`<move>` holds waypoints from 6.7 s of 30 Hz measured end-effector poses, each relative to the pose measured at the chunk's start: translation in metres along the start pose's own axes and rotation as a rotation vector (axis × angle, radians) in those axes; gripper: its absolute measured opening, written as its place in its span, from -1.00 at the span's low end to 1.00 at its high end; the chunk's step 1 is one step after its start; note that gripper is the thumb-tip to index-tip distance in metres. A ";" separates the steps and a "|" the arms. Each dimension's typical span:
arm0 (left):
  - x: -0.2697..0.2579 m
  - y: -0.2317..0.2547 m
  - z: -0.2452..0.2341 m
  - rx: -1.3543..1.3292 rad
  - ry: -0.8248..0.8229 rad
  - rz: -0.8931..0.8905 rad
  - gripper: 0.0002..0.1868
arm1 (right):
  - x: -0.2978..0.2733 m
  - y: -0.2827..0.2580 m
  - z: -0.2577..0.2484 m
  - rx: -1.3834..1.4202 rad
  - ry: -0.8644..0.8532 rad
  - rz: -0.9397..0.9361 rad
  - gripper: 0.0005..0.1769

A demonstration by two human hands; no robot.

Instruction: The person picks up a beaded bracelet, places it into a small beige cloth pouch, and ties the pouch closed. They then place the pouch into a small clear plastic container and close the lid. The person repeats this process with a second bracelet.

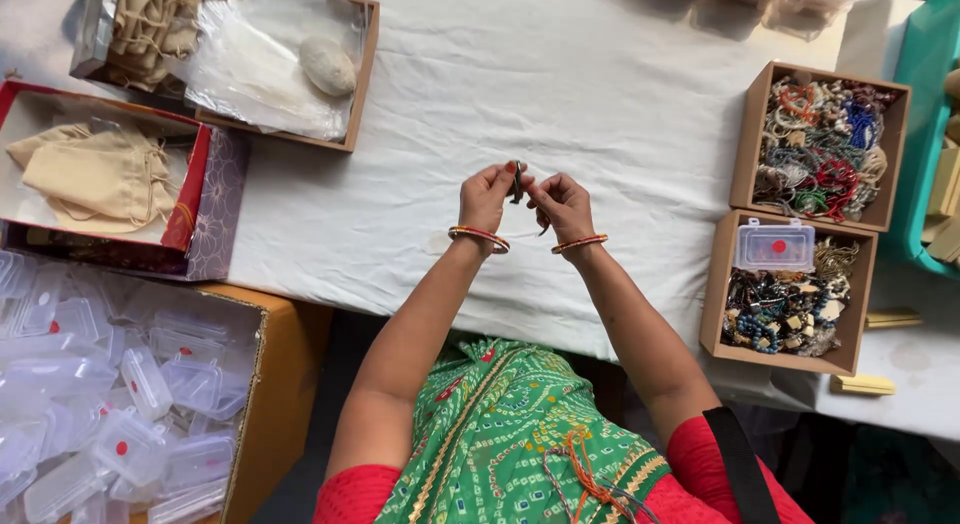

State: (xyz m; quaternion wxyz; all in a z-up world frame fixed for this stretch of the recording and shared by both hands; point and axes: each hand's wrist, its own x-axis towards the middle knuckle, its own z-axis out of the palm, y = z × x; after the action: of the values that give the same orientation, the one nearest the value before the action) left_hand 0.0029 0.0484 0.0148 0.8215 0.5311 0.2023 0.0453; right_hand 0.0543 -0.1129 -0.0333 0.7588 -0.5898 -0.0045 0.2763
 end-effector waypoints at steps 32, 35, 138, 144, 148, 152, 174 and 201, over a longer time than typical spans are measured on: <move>0.024 0.018 -0.148 0.197 -0.343 -0.102 -0.61 | -0.004 0.013 0.154 0.193 -0.021 -0.173 -0.90; 0.021 0.027 -0.152 0.499 -0.230 0.082 -0.59 | -0.001 0.025 0.164 0.116 0.029 -0.262 -0.90; -0.050 -0.007 -0.102 1.280 -0.024 0.515 -0.70 | -0.033 0.046 0.039 -0.600 -0.154 0.013 -0.91; -0.047 -0.041 -0.101 1.331 -0.099 0.721 -0.42 | -0.021 0.047 0.053 -0.140 0.244 0.151 -0.81; -0.043 -0.039 -0.085 1.276 -0.142 0.590 -0.31 | -0.010 0.072 0.057 0.009 0.399 0.131 -0.79; -0.031 -0.035 -0.076 1.109 -0.074 0.499 -0.28 | -0.025 0.058 0.071 -0.409 0.347 -0.035 -0.82; 0.001 -0.060 -0.145 -0.365 -0.663 -0.458 0.21 | -0.047 -0.110 0.067 -0.213 -0.295 -0.385 -0.91; 0.020 0.072 -0.045 -0.056 -0.537 0.103 -0.63 | -0.041 -0.153 0.026 -0.708 0.059 -0.498 -0.89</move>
State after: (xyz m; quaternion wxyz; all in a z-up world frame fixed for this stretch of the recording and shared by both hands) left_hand 0.0142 0.1235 0.0576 0.8569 0.5106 -0.0511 -0.0499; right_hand 0.0745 -0.1306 0.1252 0.5532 -0.8021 -0.2196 0.0492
